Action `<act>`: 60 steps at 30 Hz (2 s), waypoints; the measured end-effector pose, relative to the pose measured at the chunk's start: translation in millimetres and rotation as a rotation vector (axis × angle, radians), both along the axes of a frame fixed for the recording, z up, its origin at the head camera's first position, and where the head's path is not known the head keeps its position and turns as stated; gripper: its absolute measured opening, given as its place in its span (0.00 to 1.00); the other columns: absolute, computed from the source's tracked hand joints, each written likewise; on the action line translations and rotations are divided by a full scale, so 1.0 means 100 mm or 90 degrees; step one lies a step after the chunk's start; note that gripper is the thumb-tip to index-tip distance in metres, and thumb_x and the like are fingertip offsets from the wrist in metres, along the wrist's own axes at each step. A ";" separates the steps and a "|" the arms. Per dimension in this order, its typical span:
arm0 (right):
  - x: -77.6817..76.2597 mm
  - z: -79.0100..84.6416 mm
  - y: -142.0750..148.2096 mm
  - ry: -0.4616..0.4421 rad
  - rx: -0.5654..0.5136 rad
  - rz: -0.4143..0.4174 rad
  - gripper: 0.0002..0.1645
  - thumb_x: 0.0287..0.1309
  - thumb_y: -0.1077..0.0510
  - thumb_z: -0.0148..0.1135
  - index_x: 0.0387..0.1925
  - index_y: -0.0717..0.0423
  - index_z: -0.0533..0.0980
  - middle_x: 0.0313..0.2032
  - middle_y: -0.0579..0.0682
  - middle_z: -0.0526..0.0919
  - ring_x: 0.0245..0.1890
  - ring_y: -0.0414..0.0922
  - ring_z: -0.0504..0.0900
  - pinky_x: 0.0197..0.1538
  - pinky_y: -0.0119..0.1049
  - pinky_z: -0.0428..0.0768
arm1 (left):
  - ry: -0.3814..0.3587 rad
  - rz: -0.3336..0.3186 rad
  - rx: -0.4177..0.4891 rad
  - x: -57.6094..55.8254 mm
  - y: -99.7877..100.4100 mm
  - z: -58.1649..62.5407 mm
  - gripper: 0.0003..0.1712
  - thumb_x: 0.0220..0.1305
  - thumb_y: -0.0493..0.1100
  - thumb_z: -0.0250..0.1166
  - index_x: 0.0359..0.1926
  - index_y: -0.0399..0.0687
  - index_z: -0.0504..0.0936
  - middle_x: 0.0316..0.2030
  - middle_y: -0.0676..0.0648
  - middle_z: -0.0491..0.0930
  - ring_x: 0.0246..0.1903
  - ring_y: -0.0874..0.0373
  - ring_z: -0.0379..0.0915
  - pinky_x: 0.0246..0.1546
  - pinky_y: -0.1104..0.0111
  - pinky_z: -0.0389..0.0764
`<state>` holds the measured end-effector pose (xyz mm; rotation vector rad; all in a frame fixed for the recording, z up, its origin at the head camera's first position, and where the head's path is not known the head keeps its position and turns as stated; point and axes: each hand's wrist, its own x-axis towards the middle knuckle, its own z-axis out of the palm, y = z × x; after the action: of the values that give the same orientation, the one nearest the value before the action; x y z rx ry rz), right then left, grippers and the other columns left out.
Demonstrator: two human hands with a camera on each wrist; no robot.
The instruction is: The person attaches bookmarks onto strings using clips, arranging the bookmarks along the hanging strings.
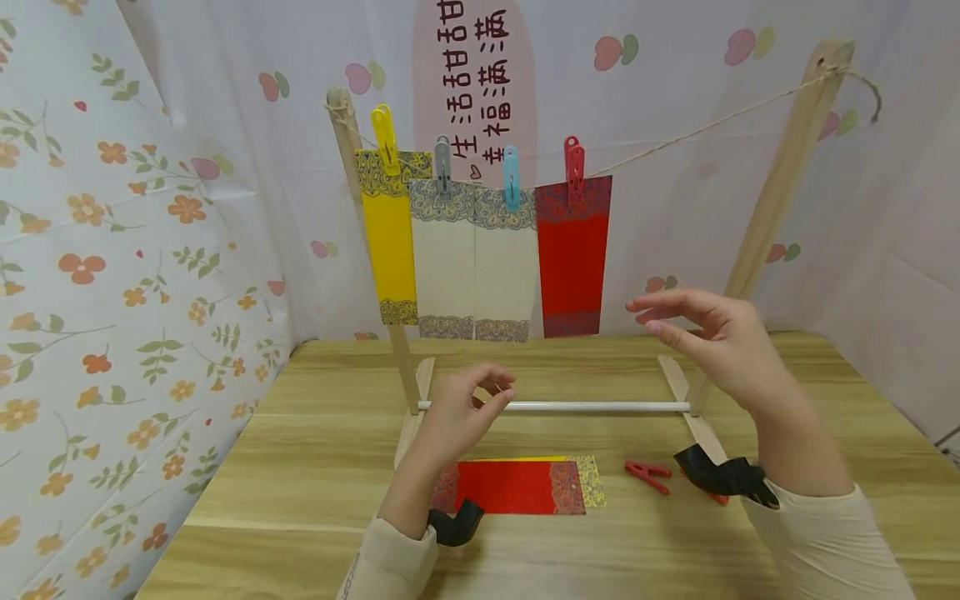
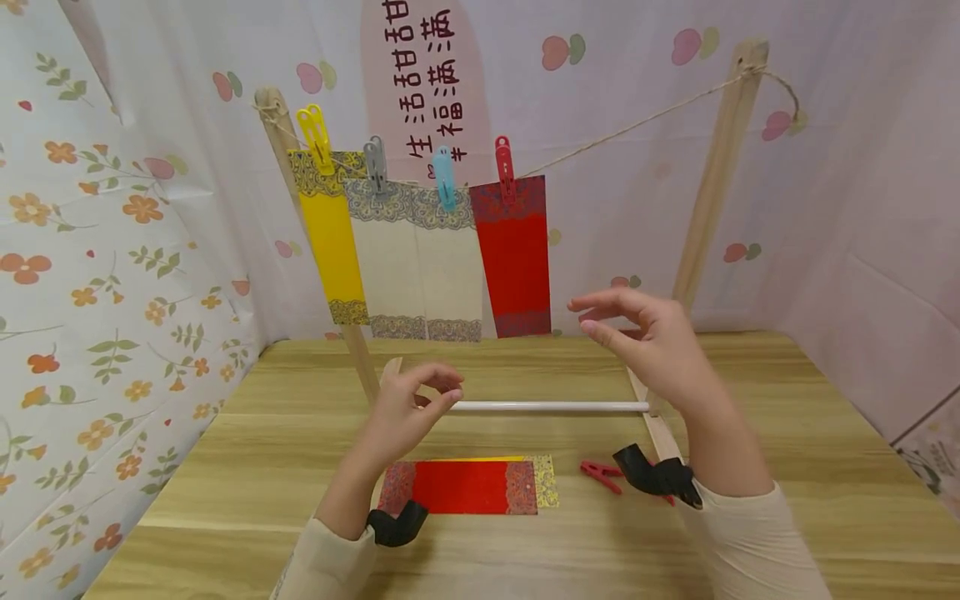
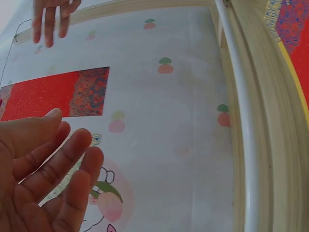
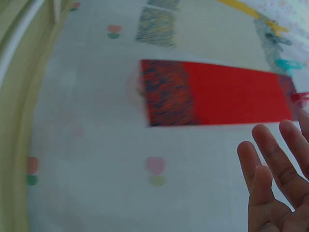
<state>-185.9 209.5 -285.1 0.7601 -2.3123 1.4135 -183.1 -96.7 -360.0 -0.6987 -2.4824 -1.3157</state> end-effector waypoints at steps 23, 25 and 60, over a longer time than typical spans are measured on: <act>-0.17 -1.02 0.38 -0.250 0.200 0.159 0.17 0.67 0.60 0.60 0.53 0.66 0.78 0.48 0.58 0.85 0.43 0.31 0.81 0.43 0.29 0.81 | -0.233 -0.112 -0.249 -0.14 -0.04 -0.41 0.19 0.61 0.40 0.71 0.53 0.41 0.82 0.51 0.43 0.84 0.48 0.49 0.78 0.47 0.63 0.80; -0.17 -1.06 0.40 -0.285 0.213 0.173 0.18 0.66 0.60 0.61 0.53 0.69 0.78 0.47 0.63 0.84 0.43 0.32 0.81 0.42 0.29 0.80 | -0.244 -0.106 -0.262 -0.13 -0.03 -0.42 0.20 0.59 0.39 0.72 0.52 0.41 0.83 0.49 0.44 0.84 0.47 0.50 0.79 0.46 0.65 0.80; -0.12 -1.31 0.21 -0.344 0.430 0.085 0.12 0.43 0.68 0.67 0.28 0.56 0.72 0.25 0.44 0.69 0.26 0.39 0.66 0.30 0.30 0.65 | -0.253 -0.052 -0.542 0.02 0.17 -0.49 0.35 0.37 0.52 0.85 0.48 0.58 0.78 0.43 0.54 0.75 0.44 0.57 0.67 0.42 0.66 0.77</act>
<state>-197.5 231.0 -415.8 0.7762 -3.2911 0.9434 -181.6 -79.9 -408.8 -0.7456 -3.3820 -0.3668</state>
